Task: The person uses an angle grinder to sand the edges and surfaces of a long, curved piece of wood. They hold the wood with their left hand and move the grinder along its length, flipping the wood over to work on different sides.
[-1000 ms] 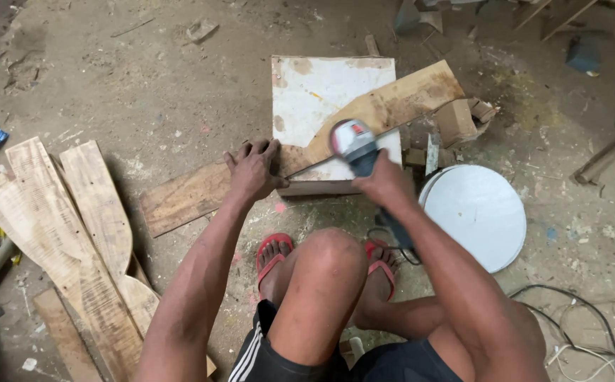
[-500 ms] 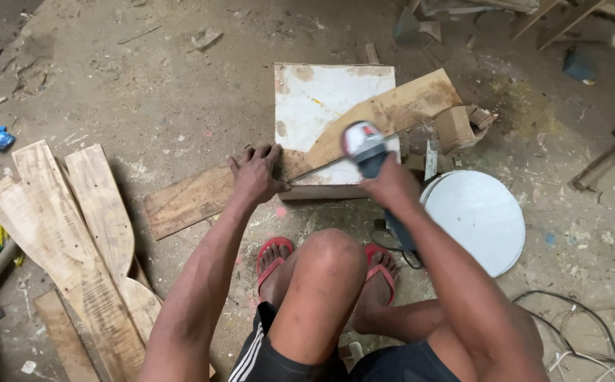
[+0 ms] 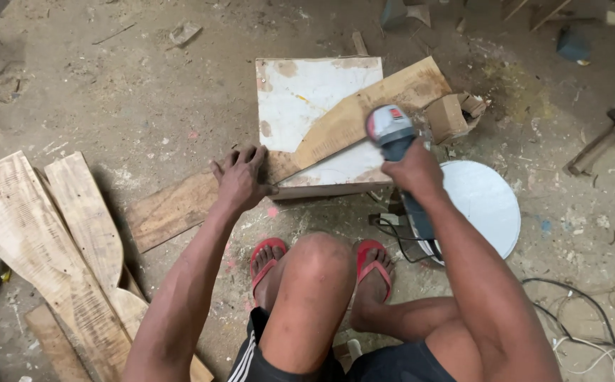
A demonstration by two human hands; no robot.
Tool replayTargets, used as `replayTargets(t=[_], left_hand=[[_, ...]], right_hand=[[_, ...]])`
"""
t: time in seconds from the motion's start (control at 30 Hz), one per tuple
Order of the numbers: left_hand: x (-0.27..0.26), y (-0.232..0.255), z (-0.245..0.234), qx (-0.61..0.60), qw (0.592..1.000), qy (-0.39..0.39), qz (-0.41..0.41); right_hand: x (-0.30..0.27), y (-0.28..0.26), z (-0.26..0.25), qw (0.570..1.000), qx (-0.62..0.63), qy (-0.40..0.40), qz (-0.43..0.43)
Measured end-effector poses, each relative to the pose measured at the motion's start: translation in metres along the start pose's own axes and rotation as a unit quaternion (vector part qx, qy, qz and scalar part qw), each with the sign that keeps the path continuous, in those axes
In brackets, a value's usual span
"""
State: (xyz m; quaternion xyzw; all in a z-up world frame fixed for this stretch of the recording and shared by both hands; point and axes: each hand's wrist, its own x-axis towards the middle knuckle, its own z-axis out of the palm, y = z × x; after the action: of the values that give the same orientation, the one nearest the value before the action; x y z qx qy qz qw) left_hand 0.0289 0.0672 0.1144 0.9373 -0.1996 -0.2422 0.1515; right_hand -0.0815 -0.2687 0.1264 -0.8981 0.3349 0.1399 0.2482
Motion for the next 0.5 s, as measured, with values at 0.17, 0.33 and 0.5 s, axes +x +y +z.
replayTargets(t=[0.17, 0.33, 0.5], left_hand=[[0.002, -0.004, 0.003, 0.008, 1.0, -0.005, -0.007], [0.005, -0.005, 0.008, 0.014, 1.0, -0.01, -0.014], [0.007, -0.004, 0.007, 0.019, 1.0, -0.007, -0.02]], right_hand=[[0.022, 0.02, -0.035, 0.996, 0.042, 0.054, 0.049], [0.067, 0.058, -0.041, 0.992, 0.056, 0.099, 0.06], [0.085, 0.056, -0.049, 0.988, 0.063, 0.129, 0.052]])
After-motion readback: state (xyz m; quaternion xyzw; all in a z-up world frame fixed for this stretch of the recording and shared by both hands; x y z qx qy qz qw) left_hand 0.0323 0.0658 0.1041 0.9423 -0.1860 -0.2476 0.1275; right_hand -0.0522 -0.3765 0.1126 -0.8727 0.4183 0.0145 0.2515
